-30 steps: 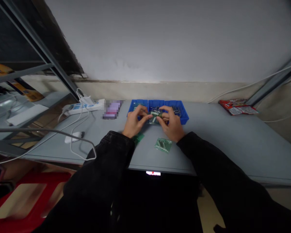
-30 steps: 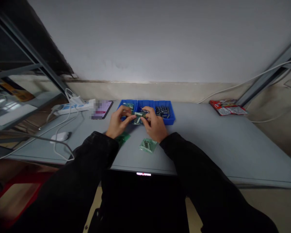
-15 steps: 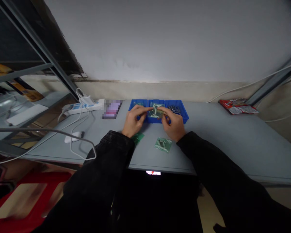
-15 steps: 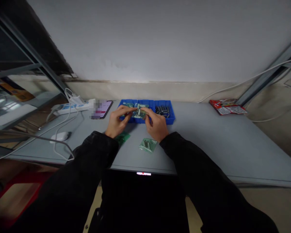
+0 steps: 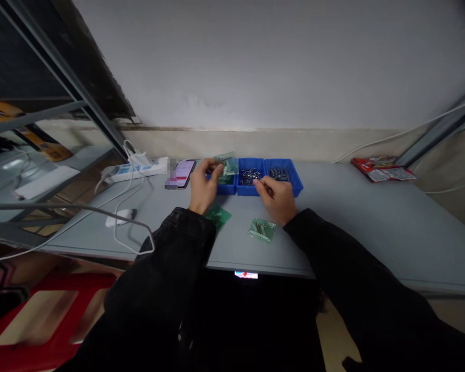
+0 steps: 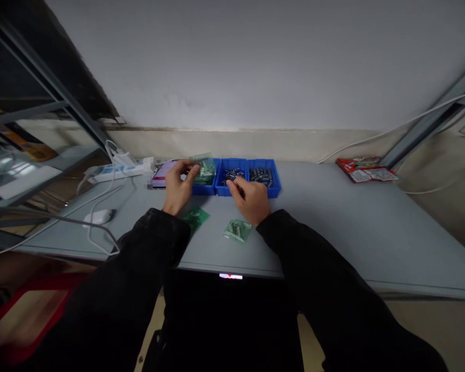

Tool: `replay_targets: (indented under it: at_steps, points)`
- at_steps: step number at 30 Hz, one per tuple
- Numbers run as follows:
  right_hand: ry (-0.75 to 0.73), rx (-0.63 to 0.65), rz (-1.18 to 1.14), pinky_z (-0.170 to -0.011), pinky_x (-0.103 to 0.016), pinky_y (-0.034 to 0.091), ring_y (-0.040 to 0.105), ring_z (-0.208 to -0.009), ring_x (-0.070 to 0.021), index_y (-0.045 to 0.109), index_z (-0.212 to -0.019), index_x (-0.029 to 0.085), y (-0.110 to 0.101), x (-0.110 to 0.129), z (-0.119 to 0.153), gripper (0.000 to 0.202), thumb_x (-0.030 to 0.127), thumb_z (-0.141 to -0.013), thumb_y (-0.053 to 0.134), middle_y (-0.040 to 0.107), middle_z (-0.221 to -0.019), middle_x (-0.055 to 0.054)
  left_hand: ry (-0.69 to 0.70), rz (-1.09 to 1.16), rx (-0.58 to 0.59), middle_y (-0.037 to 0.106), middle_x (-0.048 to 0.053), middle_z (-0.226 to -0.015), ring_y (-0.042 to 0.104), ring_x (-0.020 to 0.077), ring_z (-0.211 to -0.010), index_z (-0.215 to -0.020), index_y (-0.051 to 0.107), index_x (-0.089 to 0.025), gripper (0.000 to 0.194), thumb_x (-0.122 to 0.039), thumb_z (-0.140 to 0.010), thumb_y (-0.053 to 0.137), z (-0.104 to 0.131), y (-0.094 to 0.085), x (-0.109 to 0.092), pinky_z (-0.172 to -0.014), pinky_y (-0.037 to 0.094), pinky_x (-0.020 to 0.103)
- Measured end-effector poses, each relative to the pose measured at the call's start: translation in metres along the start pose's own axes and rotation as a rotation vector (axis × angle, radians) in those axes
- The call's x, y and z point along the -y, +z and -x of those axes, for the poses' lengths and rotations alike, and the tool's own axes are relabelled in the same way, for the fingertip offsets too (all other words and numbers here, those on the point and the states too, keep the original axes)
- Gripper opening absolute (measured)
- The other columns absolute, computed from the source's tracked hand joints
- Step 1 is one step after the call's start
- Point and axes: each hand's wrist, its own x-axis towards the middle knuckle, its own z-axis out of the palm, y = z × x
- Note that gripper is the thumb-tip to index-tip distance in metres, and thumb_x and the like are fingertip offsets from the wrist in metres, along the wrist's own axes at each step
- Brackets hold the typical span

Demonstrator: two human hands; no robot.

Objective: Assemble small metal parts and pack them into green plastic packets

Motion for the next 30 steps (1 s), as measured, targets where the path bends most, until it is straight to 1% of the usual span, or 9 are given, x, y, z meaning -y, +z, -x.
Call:
replay_targets:
  at_steps: [4, 6, 9, 12, 16, 19, 21, 26, 30]
  points:
    - [-0.077, 0.277, -0.092, -0.056, -0.023, 0.029, 0.04, -0.047, -0.0072, 0.058, -0.07, 0.017, 0.0, 0.004, 0.003, 0.037, 0.039, -0.099, 0.055, 0.044, -0.051, 0.006, -0.054, -0.085, -0.017, 0.071, 0.003, -0.086, 0.063, 0.0184, -0.081, -0.106, 0.067, -0.019, 0.022, -0.036, -0.092, 0.063, -0.013, -0.002, 0.021, -0.083, 0.049, 0.035]
    - [-0.09, 0.402, -0.102, -0.058, -0.023, 0.029, 0.04, -0.048, -0.0071, 0.059, -0.071, 0.017, 0.0, 0.005, 0.004, 0.036, 0.041, -0.098, 0.058, 0.045, -0.051, 0.006, -0.074, -0.149, -0.021, 0.072, 0.007, -0.101, 0.063, 0.0216, -0.091, -0.121, 0.063, -0.02, 0.035, -0.041, -0.093, 0.063, -0.019, -0.003, 0.029, -0.09, 0.049, 0.04]
    - [-0.093, 0.52, -0.067, -0.06, -0.023, 0.029, 0.041, -0.049, -0.0072, 0.059, -0.069, 0.017, -0.001, 0.006, 0.004, 0.037, 0.041, -0.097, 0.06, 0.046, -0.051, 0.006, -0.089, -0.238, -0.049, 0.065, 0.012, -0.125, 0.059, 0.0262, -0.108, -0.138, 0.053, -0.023, 0.048, -0.046, -0.096, 0.058, -0.021, -0.005, 0.033, -0.101, 0.046, 0.048]
    - [-0.114, 0.597, -0.027, -0.061, -0.024, 0.027, 0.043, -0.052, -0.0075, 0.06, -0.072, 0.017, -0.003, 0.006, 0.002, 0.037, 0.045, -0.096, 0.062, 0.049, -0.053, 0.005, -0.037, -0.301, -0.001, 0.062, 0.013, -0.125, 0.055, 0.0288, -0.116, -0.122, 0.067, -0.023, 0.038, -0.048, -0.1, 0.049, -0.019, -0.007, 0.03, -0.107, 0.041, 0.051]
    - [-0.113, 0.704, 0.028, -0.062, -0.025, 0.026, 0.043, -0.055, -0.0095, 0.06, -0.077, 0.017, -0.011, 0.007, -0.003, 0.049, 0.065, -0.085, 0.068, 0.049, -0.055, 0.005, -0.009, -0.355, 0.154, 0.058, 0.012, -0.131, 0.051, 0.031, -0.121, -0.089, 0.078, -0.021, 0.05, -0.054, -0.101, 0.042, -0.015, -0.005, 0.028, -0.114, 0.034, 0.054]
    - [-0.094, 0.784, 0.097, -0.063, -0.026, 0.027, 0.046, -0.058, -0.0118, 0.061, -0.08, 0.018, -0.013, 0.007, -0.004, 0.057, 0.073, -0.072, 0.075, 0.052, -0.058, 0.003, -0.066, -0.423, 0.257, 0.055, 0.013, -0.135, 0.046, 0.0335, -0.13, -0.091, 0.08, -0.021, 0.057, -0.055, -0.103, 0.036, -0.011, -0.002, 0.033, -0.116, 0.03, 0.056]
    - [-0.09, 0.812, 0.135, -0.064, -0.026, 0.027, 0.05, -0.063, -0.0137, 0.063, -0.083, 0.019, -0.012, 0.006, -0.002, 0.057, 0.071, -0.068, 0.079, 0.056, -0.062, 0.002, -0.106, -0.486, 0.308, 0.055, 0.014, -0.136, 0.043, 0.0341, -0.135, -0.098, 0.08, -0.021, 0.056, -0.053, -0.103, 0.035, -0.01, -0.001, 0.038, -0.118, 0.028, 0.056]
    - [-0.065, 0.858, 0.105, -0.062, -0.026, 0.025, 0.052, -0.065, -0.0125, 0.066, -0.086, 0.02, -0.003, 0.005, 0.002, 0.038, 0.054, -0.078, 0.081, 0.059, -0.064, 0.003, -0.201, -0.581, 0.336, 0.054, 0.012, -0.139, 0.04, 0.0358, -0.138, -0.107, 0.078, -0.024, 0.036, -0.043, -0.095, 0.051, -0.008, -0.002, 0.042, -0.118, 0.029, 0.056]
    - [-0.042, 0.849, 0.083, -0.06, -0.026, 0.023, 0.052, -0.063, -0.0103, 0.064, -0.083, 0.019, -0.003, 0.005, 0.001, 0.031, 0.047, -0.084, 0.078, 0.059, -0.063, 0.004, -0.194, -0.589, 0.323, 0.057, 0.015, -0.131, 0.041, 0.0357, -0.138, -0.113, 0.074, -0.022, 0.033, -0.036, -0.089, 0.058, -0.009, -0.002, 0.039, -0.118, 0.03, 0.055]
